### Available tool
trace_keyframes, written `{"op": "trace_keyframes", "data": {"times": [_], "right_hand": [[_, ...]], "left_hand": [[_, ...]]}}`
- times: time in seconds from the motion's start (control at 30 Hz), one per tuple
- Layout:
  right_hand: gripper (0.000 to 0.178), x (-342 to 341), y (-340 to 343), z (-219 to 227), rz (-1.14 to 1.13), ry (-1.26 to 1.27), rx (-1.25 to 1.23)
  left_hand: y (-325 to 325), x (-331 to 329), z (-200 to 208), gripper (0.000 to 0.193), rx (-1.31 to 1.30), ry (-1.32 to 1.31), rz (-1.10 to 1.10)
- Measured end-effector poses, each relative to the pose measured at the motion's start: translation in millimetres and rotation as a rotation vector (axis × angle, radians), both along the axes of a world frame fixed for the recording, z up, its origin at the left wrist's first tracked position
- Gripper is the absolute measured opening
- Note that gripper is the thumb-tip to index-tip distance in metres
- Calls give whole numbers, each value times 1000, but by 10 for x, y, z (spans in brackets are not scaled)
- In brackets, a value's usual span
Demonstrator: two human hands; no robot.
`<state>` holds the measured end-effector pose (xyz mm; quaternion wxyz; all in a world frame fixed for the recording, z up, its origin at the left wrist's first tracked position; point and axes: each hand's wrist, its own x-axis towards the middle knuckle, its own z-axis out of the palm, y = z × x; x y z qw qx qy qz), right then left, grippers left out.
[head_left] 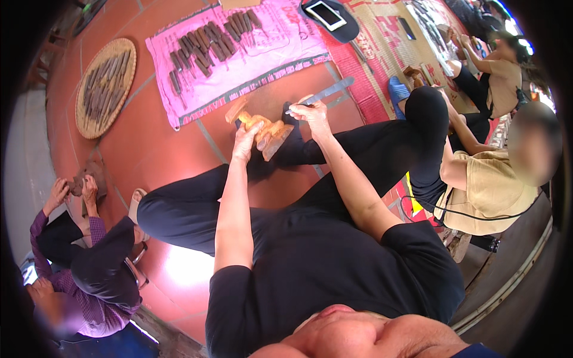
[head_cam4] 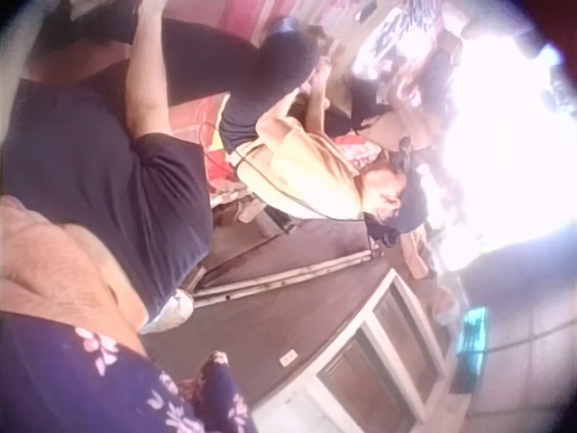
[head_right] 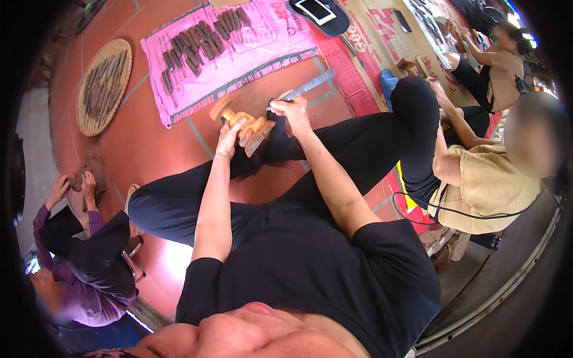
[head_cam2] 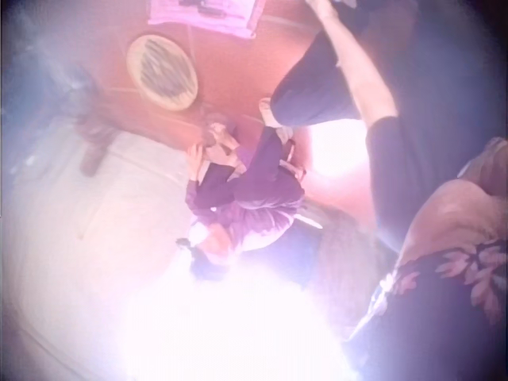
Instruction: The person sits on the floor and carves a small wooden object using a knife. They hold the wood in their left hand and shape it with the knife in their right hand, rotating the piece as needed. Finished wooden items are visible on a pink cloth nearby.
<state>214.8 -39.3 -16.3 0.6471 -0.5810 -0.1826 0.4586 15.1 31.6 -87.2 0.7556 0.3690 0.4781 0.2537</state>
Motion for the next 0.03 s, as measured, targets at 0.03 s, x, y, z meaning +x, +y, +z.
{"op": "trace_keyframes", "data": {"times": [0.03], "right_hand": [[13, -13, -23, -33, 28, -10, 28]], "left_hand": [[-20, -1, 34, 47, -23, -25, -10]]}}
